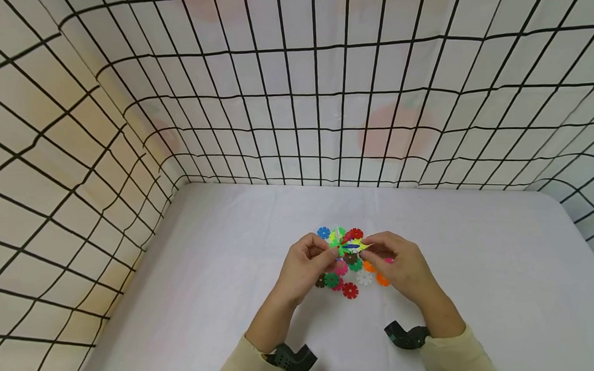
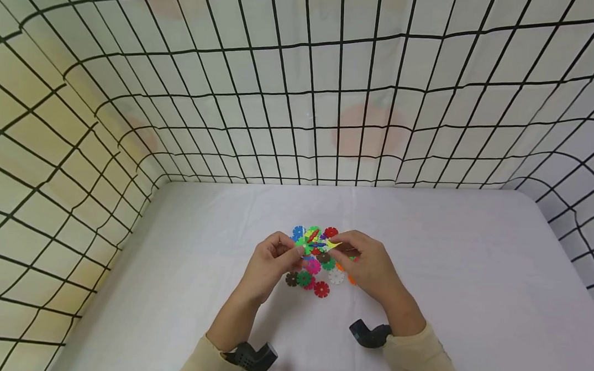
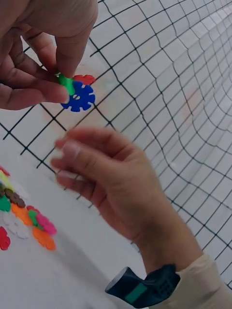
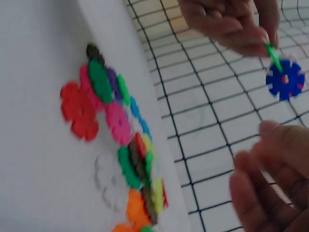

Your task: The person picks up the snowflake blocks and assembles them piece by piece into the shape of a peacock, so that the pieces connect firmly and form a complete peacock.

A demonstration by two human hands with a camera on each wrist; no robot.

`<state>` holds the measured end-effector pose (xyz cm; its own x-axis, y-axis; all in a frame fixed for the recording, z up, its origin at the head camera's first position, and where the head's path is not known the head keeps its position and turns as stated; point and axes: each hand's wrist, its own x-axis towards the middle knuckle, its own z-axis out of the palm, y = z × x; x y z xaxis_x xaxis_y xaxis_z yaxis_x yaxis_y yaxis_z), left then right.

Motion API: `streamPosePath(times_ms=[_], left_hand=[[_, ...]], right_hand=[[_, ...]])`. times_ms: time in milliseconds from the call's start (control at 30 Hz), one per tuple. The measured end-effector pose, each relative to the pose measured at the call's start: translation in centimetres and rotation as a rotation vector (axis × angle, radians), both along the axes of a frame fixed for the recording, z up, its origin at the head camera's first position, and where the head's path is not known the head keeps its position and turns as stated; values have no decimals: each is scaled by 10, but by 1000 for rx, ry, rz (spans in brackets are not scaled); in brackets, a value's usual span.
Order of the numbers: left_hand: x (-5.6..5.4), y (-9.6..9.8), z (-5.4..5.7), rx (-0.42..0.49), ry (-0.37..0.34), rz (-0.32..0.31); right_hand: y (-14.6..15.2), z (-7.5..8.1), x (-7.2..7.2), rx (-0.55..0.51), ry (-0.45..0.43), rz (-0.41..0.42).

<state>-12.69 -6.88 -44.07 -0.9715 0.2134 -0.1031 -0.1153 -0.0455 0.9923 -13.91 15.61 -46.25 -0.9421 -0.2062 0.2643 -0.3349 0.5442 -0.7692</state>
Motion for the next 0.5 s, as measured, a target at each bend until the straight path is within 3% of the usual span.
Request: streamPosePath(times_ms=[100, 267, 500], left_hand=[[-1, -1, -2, -12, -3, 43], [-3, -2, -3, 43, -28, 53], [-4, -1, -1, 117, -83, 53]], right_hand=[[8, -7, -6, 111, -131, -24], [25, -20, -17, 269, -259, -38], [42, -22, -20, 348, -391, 3]])
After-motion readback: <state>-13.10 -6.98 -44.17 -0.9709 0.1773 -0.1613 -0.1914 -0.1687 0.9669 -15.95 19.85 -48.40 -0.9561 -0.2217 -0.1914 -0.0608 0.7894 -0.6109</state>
